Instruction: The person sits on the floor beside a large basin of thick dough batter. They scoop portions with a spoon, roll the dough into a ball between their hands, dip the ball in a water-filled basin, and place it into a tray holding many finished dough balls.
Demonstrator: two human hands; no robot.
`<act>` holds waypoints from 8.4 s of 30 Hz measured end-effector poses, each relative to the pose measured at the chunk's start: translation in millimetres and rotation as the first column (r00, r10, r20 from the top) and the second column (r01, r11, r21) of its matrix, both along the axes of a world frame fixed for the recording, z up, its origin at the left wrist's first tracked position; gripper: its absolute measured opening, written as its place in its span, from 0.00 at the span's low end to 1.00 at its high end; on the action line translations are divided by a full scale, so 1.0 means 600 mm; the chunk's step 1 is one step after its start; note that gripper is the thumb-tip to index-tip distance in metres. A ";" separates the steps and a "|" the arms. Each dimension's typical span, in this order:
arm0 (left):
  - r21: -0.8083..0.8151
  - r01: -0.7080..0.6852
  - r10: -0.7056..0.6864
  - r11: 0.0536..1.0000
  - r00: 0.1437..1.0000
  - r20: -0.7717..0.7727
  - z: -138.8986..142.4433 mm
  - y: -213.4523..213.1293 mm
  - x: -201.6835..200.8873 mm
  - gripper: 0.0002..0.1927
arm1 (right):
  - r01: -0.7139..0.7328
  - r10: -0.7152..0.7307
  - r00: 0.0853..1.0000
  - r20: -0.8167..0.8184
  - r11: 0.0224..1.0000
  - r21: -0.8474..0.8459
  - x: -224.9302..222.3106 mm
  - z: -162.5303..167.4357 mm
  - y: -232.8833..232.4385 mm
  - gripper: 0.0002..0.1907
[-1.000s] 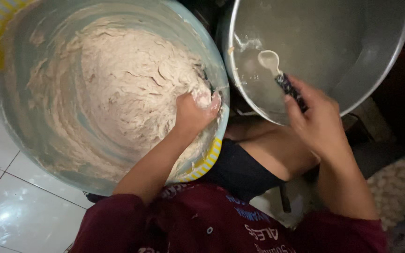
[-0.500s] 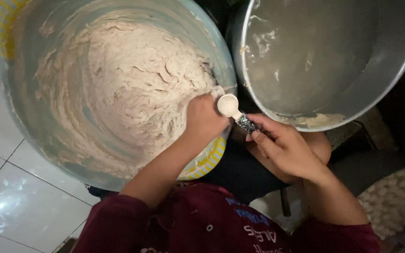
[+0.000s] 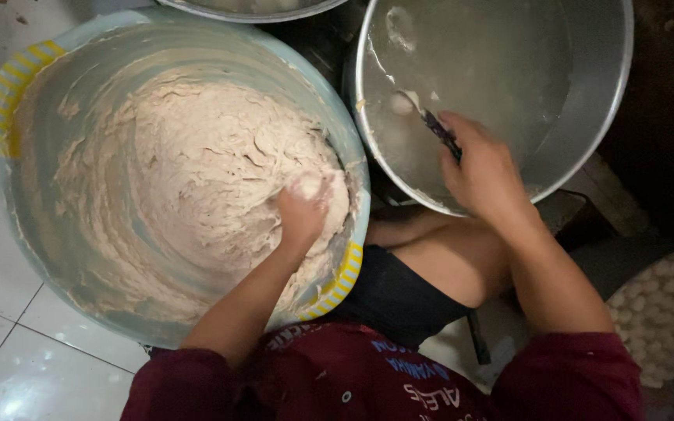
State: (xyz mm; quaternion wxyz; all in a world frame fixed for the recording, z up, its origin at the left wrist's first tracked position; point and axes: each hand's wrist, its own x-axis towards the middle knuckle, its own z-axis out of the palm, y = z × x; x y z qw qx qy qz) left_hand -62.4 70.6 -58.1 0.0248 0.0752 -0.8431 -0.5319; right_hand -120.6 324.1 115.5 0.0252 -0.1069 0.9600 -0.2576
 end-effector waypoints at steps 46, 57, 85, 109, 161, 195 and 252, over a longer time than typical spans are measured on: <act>0.217 0.163 -0.128 0.962 0.978 -0.166 0.122 0.044 -0.022 0.14 | 0.004 0.050 0.932 0.358 0.989 -0.148 0.100 0.099 -0.067 0.24; -0.258 0.513 -0.380 0.819 0.821 0.425 0.103 0.003 -0.119 0.18 | 0.395 0.099 0.646 0.756 0.805 -0.443 0.079 0.058 -0.038 0.23; 0.202 0.238 -0.214 0.950 0.968 -0.131 0.164 0.045 -0.054 0.13 | -0.004 0.074 0.938 0.339 0.979 -0.205 0.087 0.095 -0.068 0.22; -0.237 0.401 -0.387 0.885 0.916 0.107 0.069 0.006 -0.090 0.16 | 0.118 -0.152 0.983 0.102 0.952 0.283 0.028 0.063 -0.004 0.20; 0.005 0.213 -0.211 0.977 0.972 -0.107 0.125 0.035 -0.028 0.15 | 0.401 0.071 0.627 0.776 0.825 -0.399 0.110 0.061 -0.041 0.23; -0.330 0.379 -0.197 0.864 0.860 0.471 0.080 -0.093 0.047 0.22 | 0.344 0.179 0.625 0.760 0.811 -0.474 0.114 0.055 -0.037 0.22; 0.103 0.052 -0.055 0.993 0.998 0.023 0.132 0.043 -0.036 0.14 | 0.218 -0.153 0.861 0.485 0.973 -0.079 0.062 0.099 -0.007 0.21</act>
